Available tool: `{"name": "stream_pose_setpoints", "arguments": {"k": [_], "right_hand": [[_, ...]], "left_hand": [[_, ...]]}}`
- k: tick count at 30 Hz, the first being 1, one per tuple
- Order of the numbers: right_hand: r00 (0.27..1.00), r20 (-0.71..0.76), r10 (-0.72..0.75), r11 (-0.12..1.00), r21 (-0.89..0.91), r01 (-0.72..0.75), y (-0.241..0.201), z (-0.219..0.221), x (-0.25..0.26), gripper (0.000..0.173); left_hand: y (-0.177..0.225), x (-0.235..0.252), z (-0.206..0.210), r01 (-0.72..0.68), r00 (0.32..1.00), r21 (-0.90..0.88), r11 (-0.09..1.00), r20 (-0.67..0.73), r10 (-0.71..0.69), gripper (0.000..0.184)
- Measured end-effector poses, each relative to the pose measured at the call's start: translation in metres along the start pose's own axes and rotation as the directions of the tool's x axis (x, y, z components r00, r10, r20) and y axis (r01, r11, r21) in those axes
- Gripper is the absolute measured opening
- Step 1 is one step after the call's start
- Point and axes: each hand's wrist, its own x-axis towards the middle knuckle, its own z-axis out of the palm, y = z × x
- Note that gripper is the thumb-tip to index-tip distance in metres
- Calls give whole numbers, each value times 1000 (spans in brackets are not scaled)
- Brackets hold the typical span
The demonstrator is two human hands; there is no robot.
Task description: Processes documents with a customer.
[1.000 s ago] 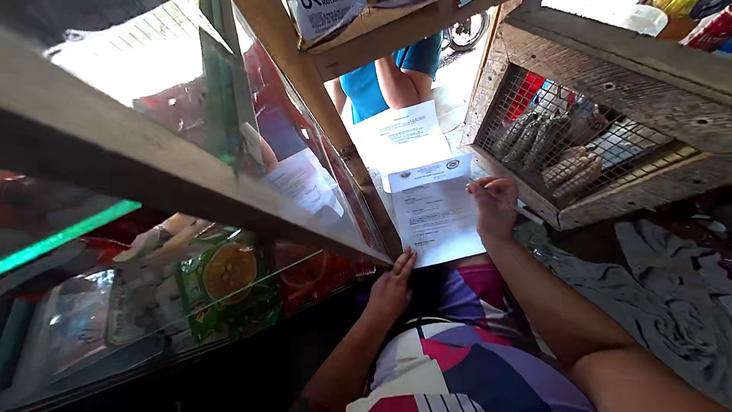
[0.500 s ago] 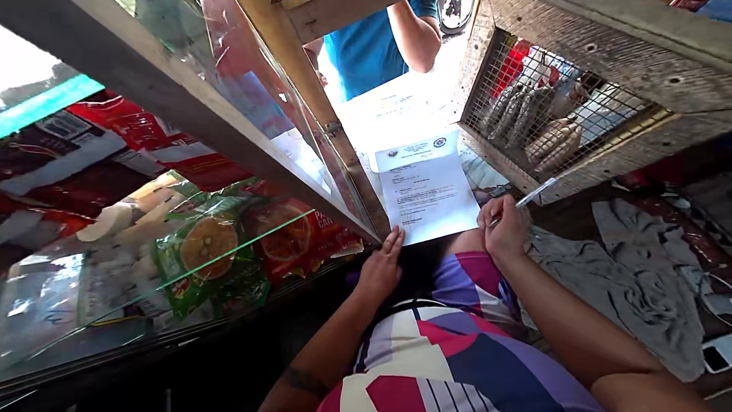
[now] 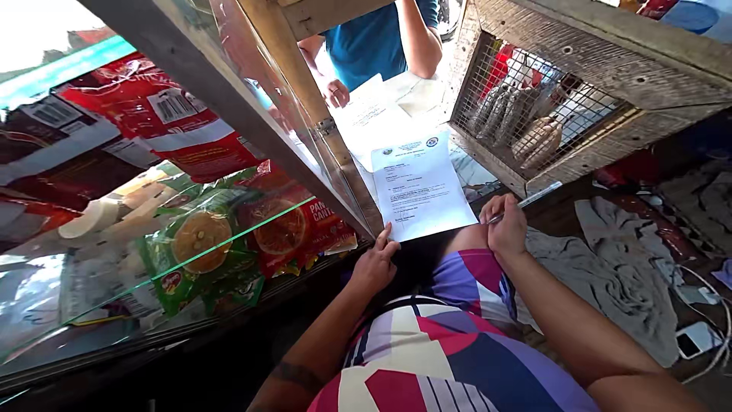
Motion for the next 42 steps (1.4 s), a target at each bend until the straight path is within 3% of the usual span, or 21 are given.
{"name": "stream_pose_setpoints", "arguments": {"k": [5, 12, 30, 42], "right_hand": [[1000, -21, 3, 1000, 7, -3, -4, -4, 1, 47], [999, -36, 11, 1000, 10, -11, -6, -5, 1, 48], [999, -27, 38, 998, 51, -36, 2, -1, 5, 48], [996, -57, 62, 996, 63, -58, 0, 2, 11, 50]], "left_hand": [[-3, -1, 3, -21, 1000, 54, 998, 19, 20, 30], [-3, 0, 9, -21, 999, 45, 999, -43, 23, 34], [0, 1, 2, 54, 997, 71, 996, 49, -57, 43], [-1, 3, 2, 46, 998, 68, 997, 33, -49, 47]]}}
